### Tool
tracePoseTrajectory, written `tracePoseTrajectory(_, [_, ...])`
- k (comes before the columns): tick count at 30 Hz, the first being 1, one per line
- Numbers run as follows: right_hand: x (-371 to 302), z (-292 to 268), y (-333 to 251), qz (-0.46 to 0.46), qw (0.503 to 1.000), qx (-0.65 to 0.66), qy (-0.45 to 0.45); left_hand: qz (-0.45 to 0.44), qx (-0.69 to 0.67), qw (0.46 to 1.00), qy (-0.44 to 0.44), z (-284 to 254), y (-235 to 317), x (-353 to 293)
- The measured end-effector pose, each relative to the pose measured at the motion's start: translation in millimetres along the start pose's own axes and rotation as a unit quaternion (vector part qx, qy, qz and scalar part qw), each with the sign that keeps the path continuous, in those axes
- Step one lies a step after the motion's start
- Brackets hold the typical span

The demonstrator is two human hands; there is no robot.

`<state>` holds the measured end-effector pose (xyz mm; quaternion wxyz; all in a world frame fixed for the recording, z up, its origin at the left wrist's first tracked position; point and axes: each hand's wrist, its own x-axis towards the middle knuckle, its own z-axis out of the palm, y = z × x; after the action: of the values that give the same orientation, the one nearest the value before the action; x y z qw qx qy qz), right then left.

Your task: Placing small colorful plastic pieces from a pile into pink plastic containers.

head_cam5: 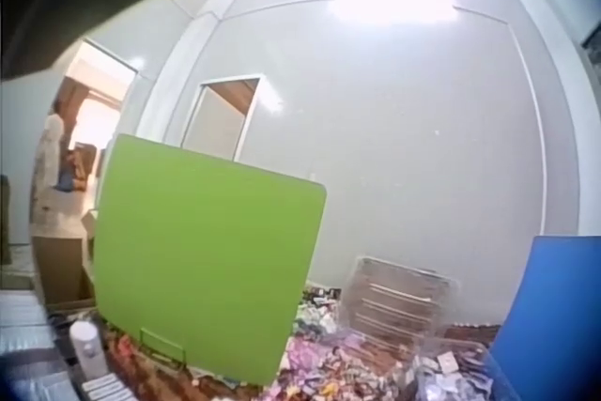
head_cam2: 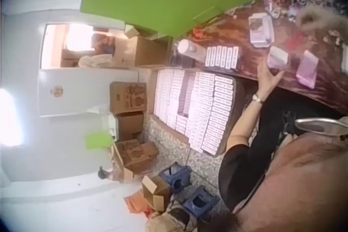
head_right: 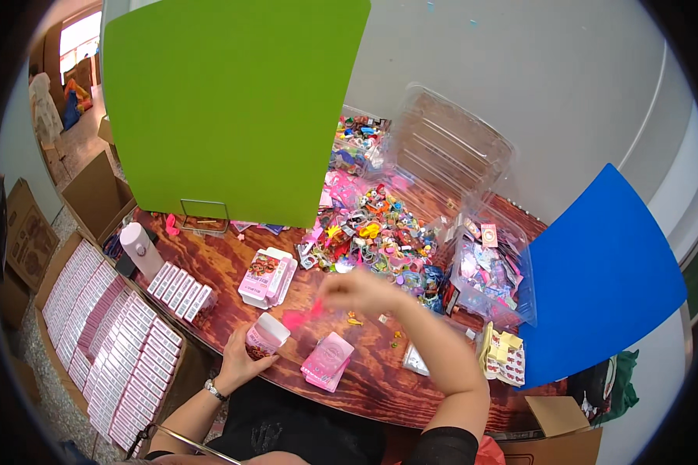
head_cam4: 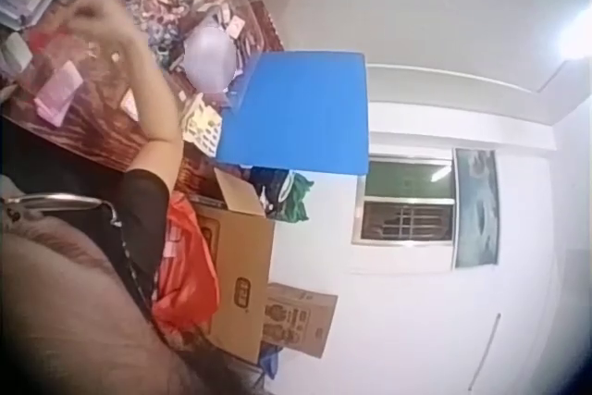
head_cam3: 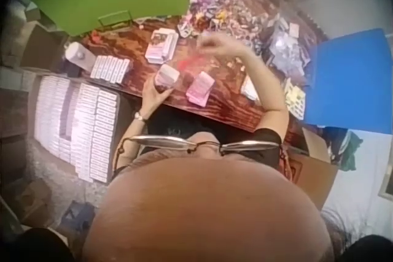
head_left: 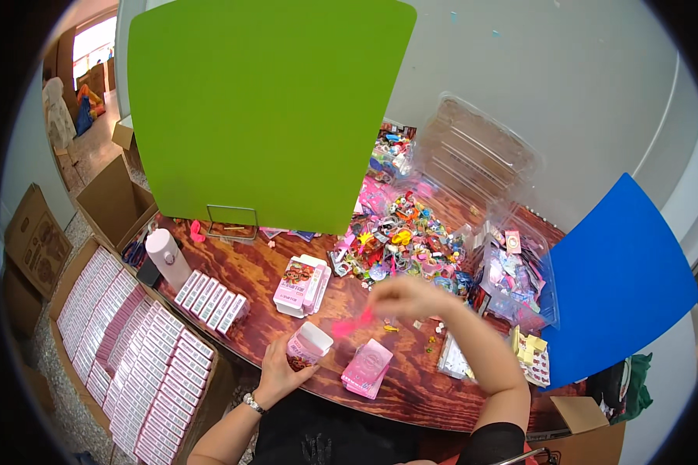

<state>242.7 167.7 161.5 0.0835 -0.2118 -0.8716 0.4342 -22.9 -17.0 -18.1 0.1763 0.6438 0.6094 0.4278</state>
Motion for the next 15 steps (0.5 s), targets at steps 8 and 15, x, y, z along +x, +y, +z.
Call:
tracePoseTrajectory(8, [33,-213,15,0.001,0.713,0.144,0.686,0.04,-0.019,0.999,-0.006,2,15,4])
tracePoseTrajectory(15, [8,-87,96,0.08,0.844,0.126,0.516,-0.014,-0.009,0.999,-0.039,-4,6,-13])
